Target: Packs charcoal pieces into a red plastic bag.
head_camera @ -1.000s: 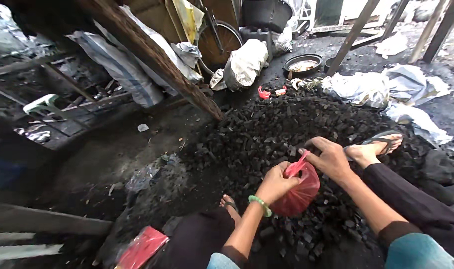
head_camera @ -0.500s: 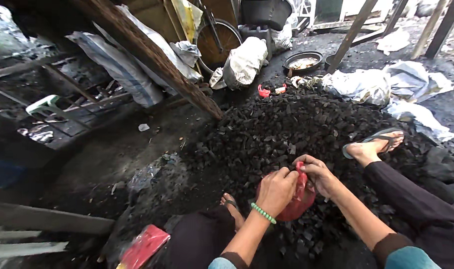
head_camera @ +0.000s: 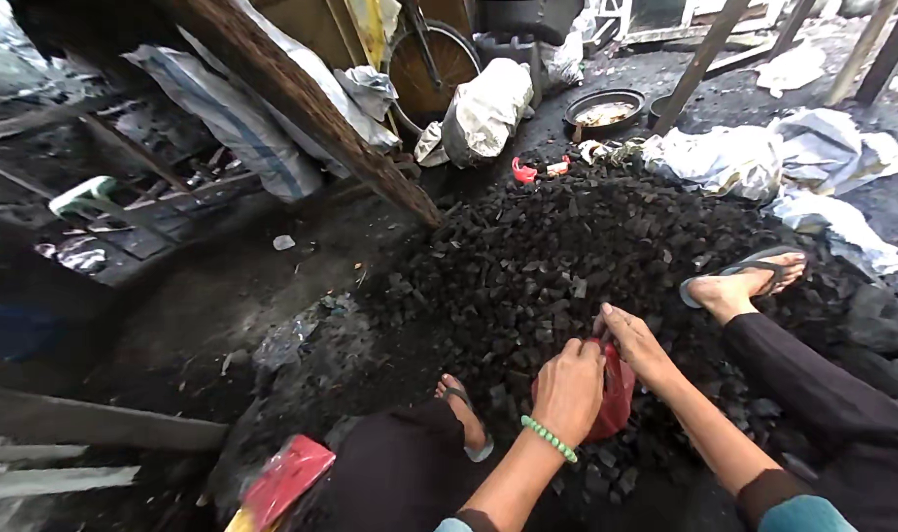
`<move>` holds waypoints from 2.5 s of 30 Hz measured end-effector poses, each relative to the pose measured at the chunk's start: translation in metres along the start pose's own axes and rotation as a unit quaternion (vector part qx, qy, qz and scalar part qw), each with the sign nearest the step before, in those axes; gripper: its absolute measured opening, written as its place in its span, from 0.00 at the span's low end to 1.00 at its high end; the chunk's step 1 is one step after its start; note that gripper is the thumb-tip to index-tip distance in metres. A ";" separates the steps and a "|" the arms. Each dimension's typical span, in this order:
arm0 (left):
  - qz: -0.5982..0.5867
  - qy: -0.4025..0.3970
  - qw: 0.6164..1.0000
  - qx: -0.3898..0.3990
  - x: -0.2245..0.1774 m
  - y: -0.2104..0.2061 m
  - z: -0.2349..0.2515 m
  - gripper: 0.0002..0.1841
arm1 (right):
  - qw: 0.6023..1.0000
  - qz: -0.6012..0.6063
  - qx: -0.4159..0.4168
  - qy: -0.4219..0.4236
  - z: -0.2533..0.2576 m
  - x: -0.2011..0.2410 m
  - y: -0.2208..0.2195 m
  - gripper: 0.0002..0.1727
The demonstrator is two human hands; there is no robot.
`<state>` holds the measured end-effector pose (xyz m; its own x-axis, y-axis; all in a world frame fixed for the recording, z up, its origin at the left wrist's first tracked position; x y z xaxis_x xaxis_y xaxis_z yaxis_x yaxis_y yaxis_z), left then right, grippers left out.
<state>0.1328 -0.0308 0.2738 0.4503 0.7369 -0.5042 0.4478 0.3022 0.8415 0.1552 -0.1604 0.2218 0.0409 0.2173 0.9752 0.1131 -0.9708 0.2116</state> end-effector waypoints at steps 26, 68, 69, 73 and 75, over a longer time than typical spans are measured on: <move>-0.332 0.065 0.939 0.063 0.009 0.015 -0.006 0.22 | 0.906 -0.236 -0.195 0.292 -0.023 0.025 -0.005 0.21; -0.544 -0.023 0.839 0.015 0.030 -0.011 0.000 0.07 | 0.950 -0.122 -0.116 0.263 -0.071 0.011 -0.012 0.05; -0.485 0.002 0.874 0.019 0.032 -0.008 0.001 0.07 | 0.937 -0.153 -0.137 0.282 -0.072 0.012 -0.013 0.06; -0.314 0.018 0.949 0.011 0.025 0.004 -0.003 0.08 | 0.931 -0.187 -0.117 0.290 -0.070 0.012 -0.010 0.09; -0.223 -0.028 0.974 -0.021 0.017 0.003 -0.007 0.12 | 0.952 -0.153 -0.078 0.252 -0.066 0.008 -0.004 0.09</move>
<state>0.1362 -0.0134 0.2694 0.2597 0.4927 -0.8305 0.5767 0.6107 0.5426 0.0895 -0.1612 0.2334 -0.4565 0.4541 0.7651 -0.1073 -0.8818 0.4593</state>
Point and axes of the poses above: each hand's wrist, its own z-axis towards the middle knuckle, its own y-axis out of the back of the hand, x = y × z, the point moved 6 cm from there along z, towards the middle knuckle, and after that the axes turned 13 degrees about x, right-handed, at the moved point
